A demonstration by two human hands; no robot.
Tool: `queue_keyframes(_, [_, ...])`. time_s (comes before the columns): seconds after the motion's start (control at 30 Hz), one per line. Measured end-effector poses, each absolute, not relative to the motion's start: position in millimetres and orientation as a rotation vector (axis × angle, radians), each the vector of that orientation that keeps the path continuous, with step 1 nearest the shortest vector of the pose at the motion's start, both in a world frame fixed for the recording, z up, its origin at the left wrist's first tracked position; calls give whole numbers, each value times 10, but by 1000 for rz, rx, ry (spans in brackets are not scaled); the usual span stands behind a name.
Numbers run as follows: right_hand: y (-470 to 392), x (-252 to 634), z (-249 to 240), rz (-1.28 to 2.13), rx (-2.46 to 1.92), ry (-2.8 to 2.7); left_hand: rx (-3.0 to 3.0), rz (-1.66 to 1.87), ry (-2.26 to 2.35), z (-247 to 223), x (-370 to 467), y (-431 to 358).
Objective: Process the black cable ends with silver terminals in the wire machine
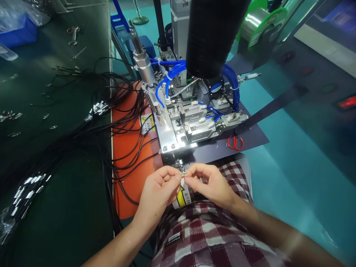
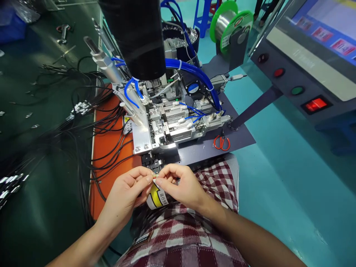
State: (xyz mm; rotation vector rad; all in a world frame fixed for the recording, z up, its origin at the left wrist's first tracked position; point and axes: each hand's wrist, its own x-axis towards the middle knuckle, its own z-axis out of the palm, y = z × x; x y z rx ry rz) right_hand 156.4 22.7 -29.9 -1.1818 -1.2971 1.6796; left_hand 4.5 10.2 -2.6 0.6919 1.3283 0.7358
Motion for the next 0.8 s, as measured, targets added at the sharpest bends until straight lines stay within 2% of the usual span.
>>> queue_keyframes(0.27, [150,1465,-246,1707,-1274,-1205,648,819,1290,-66,54,74])
queue_keyframes(0.6, [154,1517,-309,1174,-1247,-1476,629,782,1237,-59,54,70])
queue_keyframes(0.8, [119,1507,-327,992,-1217,-1585,609,773,1215,-49,53,58])
